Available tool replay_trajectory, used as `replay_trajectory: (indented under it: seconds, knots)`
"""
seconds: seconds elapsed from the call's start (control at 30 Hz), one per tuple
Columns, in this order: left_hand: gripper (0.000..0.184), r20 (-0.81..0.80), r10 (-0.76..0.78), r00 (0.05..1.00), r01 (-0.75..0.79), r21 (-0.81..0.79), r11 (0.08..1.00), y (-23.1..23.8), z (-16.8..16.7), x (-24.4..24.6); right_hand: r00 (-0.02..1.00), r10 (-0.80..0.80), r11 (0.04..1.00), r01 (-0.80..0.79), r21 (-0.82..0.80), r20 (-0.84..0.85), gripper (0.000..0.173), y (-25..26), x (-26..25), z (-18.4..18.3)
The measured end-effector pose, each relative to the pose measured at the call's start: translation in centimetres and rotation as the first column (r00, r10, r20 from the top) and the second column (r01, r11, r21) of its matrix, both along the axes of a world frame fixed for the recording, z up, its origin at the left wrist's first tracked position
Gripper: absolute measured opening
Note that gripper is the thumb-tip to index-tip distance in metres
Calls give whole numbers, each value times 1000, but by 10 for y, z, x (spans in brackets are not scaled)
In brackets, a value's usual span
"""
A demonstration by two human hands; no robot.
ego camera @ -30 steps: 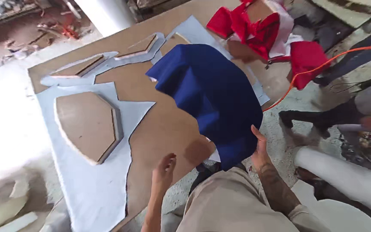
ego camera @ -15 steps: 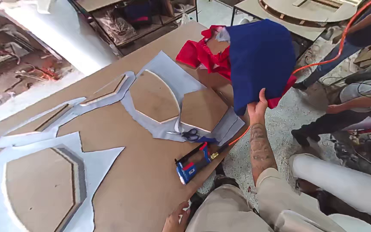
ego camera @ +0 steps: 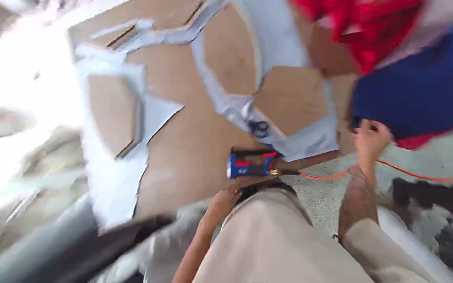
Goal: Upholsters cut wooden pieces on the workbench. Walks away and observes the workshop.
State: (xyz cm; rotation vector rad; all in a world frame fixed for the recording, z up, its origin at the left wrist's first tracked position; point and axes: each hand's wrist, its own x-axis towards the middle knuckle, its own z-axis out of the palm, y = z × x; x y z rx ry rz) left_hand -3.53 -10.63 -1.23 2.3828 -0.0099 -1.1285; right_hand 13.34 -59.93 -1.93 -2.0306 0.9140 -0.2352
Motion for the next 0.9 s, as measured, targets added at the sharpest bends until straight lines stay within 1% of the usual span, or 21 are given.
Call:
replay_trajectory:
  seconds: [0.03, 0.07, 0.1, 0.13, 0.17, 0.2, 0.23, 0.27, 0.3, 0.33, 0.4, 0.5, 0.57, 0.6, 0.63, 0.7, 0.77, 0.8, 0.83, 0.87, 0.9]
  knots:
    - [42, -7, 38, 999, -38, 4, 999, 3, 1, -1, 981, 186, 960, -192, -204, -46, 50, 27, -9, 19]
    - [42, -3, 78, 997, -78, 13, 997, 7, -1, 0, 939, 341, 882, -336, -330, -44, 48, 57, -16, 30]
    - [41, 12, 119, 993, -119, 11, 993, 7, -4, 1, 867, 498, 804, -472, -362, -25, 46, 88, -25, 35]
    - [40, 30, 159, 987, -160, 8, 987, 8, -7, -2, 753, 658, 711, -630, -312, -22, 48, 124, -39, 33]
    - [40, 44, 194, 980, -195, 9, 981, 9, -9, -2, 591, 805, 568, -791, -226, -45, 54, 161, -53, 25]
    - [40, 51, 226, 973, -227, 14, 974, 10, -11, -3, 408, 908, 392, -907, -153, -96, 65, 198, -66, 13]
    - [40, 61, 254, 965, -255, 19, 967, 12, -12, -4, 253, 955, 234, -964, -126, -158, 80, 232, -79, -4]
    - [39, 81, 283, 956, -285, 19, 958, 16, -12, -5, 154, 967, 130, -983, -127, -205, 93, 258, -93, -23]
    - [38, 108, 318, 942, -322, 15, 947, 23, -11, -4, 103, 963, 69, -988, -141, -247, 100, 277, -103, -41]
    - [38, 140, 372, 918, -376, 8, 926, 31, -10, -4, 82, 956, 39, -987, -156, -282, 101, 290, -109, -53]
    - [37, 199, 490, 849, -497, -19, 868, 54, -11, -7, 83, 939, 39, -990, -135, -333, 98, 301, -110, -59]
    - [35, 255, 585, 770, -583, -92, 807, 94, -31, -11, 49, 895, 69, -997, 30, -444, 91, 303, -108, -43]
    - [35, 274, 606, 747, -585, -163, 795, 115, -48, -4, 68, 830, 152, -983, 107, -553, 93, 300, -113, -22]
    - [35, 254, 626, 737, -590, -211, 780, 122, -54, 0, 109, 798, 226, -966, 126, -593, 94, 296, -119, -11]
    - [34, 198, 652, 732, -599, -270, 754, 126, -57, 5, 180, 767, 315, -942, 117, -615, 93, 290, -129, -1]
    - [35, -15, 673, 739, -617, -414, 669, 124, -61, 18, 380, 682, 501, -865, 20, -624, 85, 273, -150, 18]
    - [39, -245, 592, 768, -620, -519, 589, 108, -66, 37, 594, 558, 665, -738, -116, -580, 73, 253, -170, 32]
    - [40, -290, 536, 793, -597, -547, 587, 93, -67, 46, 681, 487, 725, -665, -182, -547, 70, 241, -176, 38]
    - [40, -259, 490, 833, -542, -563, 624, 78, -68, 57, 752, 418, 768, -592, -245, -509, 70, 226, -180, 40]
    - [41, -133, 457, 879, -448, -556, 700, 64, -68, 73, 807, 359, 797, -527, -297, -470, 71, 209, -181, 40]
    - [43, 80, 402, 912, -311, -503, 806, 51, -66, 92, 844, 315, 812, -477, -337, -435, 72, 189, -177, 38]
